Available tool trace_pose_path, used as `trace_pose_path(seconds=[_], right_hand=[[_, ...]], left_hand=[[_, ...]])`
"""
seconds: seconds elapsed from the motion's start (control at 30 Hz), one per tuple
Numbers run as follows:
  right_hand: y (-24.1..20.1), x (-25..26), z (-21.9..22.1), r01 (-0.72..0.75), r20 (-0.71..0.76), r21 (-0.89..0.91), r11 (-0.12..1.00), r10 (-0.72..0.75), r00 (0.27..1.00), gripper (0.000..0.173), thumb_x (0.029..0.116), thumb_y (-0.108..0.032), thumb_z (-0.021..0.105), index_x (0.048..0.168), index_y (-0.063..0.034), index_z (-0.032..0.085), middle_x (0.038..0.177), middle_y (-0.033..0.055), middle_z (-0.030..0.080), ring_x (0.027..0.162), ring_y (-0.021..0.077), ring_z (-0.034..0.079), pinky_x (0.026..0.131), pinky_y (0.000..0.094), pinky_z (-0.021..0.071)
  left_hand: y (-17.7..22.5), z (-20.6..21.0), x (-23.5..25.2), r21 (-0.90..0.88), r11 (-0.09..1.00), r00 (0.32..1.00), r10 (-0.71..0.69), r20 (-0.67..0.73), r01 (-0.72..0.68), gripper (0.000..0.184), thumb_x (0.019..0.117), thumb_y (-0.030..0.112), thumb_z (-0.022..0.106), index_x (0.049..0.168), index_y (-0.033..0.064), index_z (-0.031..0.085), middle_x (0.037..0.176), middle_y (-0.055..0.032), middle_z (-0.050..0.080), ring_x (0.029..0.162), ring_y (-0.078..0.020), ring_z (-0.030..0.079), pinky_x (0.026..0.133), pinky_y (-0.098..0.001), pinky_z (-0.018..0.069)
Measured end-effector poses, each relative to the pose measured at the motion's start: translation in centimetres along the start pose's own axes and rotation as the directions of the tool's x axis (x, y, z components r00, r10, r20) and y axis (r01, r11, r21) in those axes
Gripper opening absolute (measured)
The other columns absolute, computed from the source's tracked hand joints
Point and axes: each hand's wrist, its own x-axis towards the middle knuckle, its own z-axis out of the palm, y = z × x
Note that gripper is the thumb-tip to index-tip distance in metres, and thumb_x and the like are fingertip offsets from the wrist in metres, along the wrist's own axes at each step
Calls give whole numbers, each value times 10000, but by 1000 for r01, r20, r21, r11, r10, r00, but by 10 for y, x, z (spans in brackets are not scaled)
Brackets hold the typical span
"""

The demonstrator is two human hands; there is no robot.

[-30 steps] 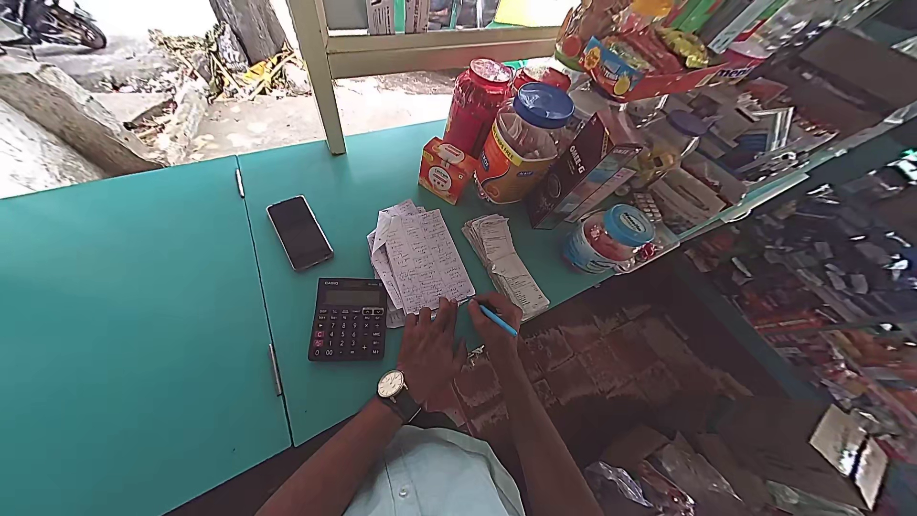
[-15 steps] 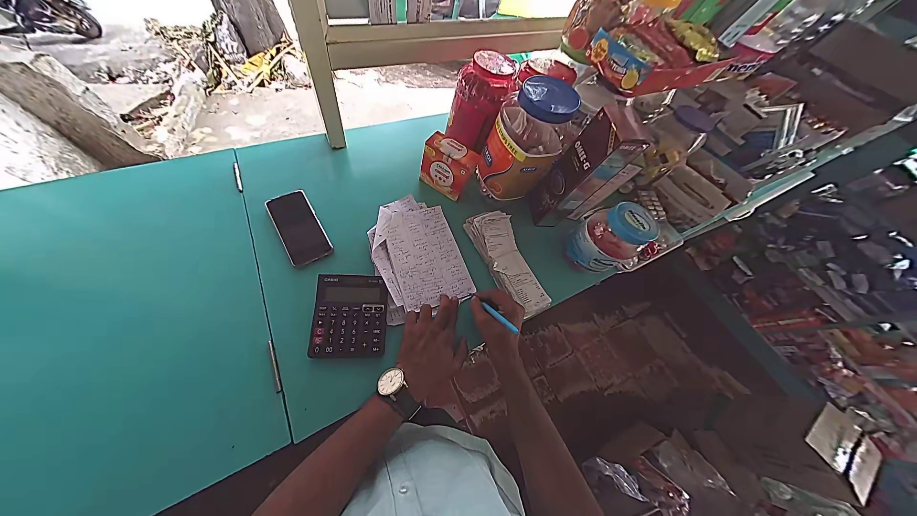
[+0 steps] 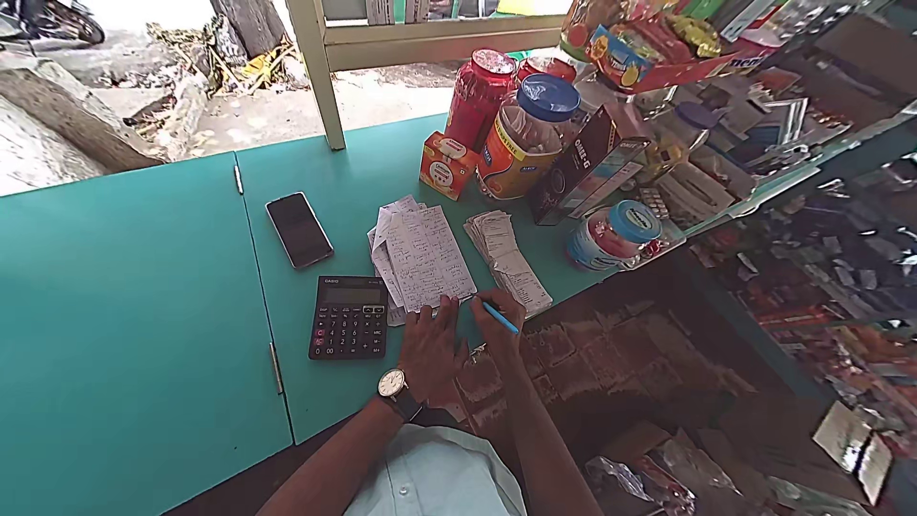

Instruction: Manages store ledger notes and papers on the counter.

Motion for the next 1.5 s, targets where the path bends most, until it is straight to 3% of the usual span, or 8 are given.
trace_pose_path(seconds=[0.73, 0.9, 1.3, 1.5], right_hand=[[-4, 0, 1, -42, -50, -58, 997, 39, 998, 97, 836, -101, 671, 785, -39, 726, 667, 11, 662, 586, 27, 602, 548, 201, 497], [1, -1, 0, 18, -64, -41, 999, -21, 998, 90, 830, -94, 679, 784, -36, 729, 692, 13, 673, 609, 20, 609, 567, 181, 502], [3, 0, -1, 7, 0, -27, 1000, -7, 1000, 91, 819, -98, 681, 794, -33, 740, 709, 22, 684, 616, 27, 618, 576, 188, 515], [1, -3, -1, 11, -63, -15, 1000, -12, 998, 82, 818, -85, 684, 803, -25, 738, 710, 28, 686, 620, 27, 626, 575, 187, 518]], left_hand=[[0, -3, 0, -7, 1000, 1000, 4, 16, -4, 705, 964, 518, 375, 1539, 118, 451, 1536, -89, 499, 1130, -323, 593, 858, -487, 450], [1, -3, 0, -25, 1000, 1000, -8, 12, 8, 700, 961, 517, 385, 1531, 119, 465, 1537, -86, 500, 1125, -323, 593, 859, -484, 446], [0, -4, 0, -17, 1000, 999, -2, 35, 3, 702, 971, 514, 367, 1547, 119, 438, 1545, -93, 488, 1138, -327, 586, 866, -488, 443], [-1, -5, 1, -17, 1000, 999, 4, 34, -3, 698, 972, 518, 367, 1543, 124, 445, 1547, -92, 486, 1137, -330, 590, 866, -494, 450]])
